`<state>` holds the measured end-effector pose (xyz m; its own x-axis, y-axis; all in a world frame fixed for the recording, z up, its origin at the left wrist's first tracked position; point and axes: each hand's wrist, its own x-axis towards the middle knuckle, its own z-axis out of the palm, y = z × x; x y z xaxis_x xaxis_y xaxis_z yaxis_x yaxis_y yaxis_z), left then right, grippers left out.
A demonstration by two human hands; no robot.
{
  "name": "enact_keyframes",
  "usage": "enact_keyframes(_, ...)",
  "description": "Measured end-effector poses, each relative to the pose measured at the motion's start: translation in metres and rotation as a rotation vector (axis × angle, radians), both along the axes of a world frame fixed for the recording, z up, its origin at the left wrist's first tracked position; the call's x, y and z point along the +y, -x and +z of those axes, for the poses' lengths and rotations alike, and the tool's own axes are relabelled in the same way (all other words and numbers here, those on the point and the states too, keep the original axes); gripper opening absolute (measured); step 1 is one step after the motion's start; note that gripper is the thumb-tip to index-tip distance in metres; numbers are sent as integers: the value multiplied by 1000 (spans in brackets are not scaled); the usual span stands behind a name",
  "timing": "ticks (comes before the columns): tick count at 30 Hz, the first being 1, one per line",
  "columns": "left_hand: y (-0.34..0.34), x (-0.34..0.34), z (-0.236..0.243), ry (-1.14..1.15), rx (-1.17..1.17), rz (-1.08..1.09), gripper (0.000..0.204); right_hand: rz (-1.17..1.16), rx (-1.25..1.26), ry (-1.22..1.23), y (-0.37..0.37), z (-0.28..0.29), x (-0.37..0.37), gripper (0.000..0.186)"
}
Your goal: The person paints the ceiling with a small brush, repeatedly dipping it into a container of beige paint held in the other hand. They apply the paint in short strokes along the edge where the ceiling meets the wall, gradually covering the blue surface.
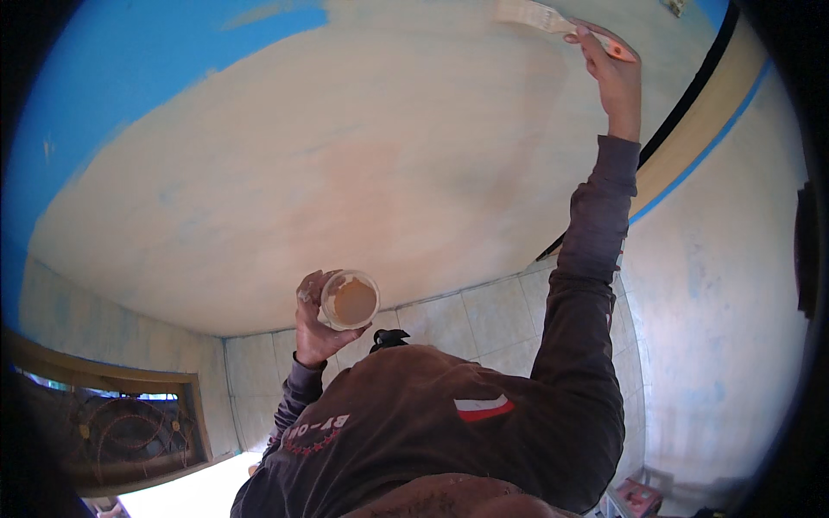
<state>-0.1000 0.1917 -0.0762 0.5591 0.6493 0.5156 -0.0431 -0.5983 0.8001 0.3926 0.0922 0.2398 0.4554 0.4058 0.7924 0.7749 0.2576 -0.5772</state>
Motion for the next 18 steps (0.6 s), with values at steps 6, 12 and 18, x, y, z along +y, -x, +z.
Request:
enact_keyframes(6, 1, -2, 9, -118, 101, 60, 111, -34, 102, -190, 12, 1, -16, 29)
enact_keyframes(12, 3, -1, 10, -173, 147, 87, 111, 348, 102, -103, 55, -25, 33, 26)
enact_keyframes(18, 2, -2, 11, -138, 125, 75, 114, 250, 28, 51, 51, -40, 61, 26)
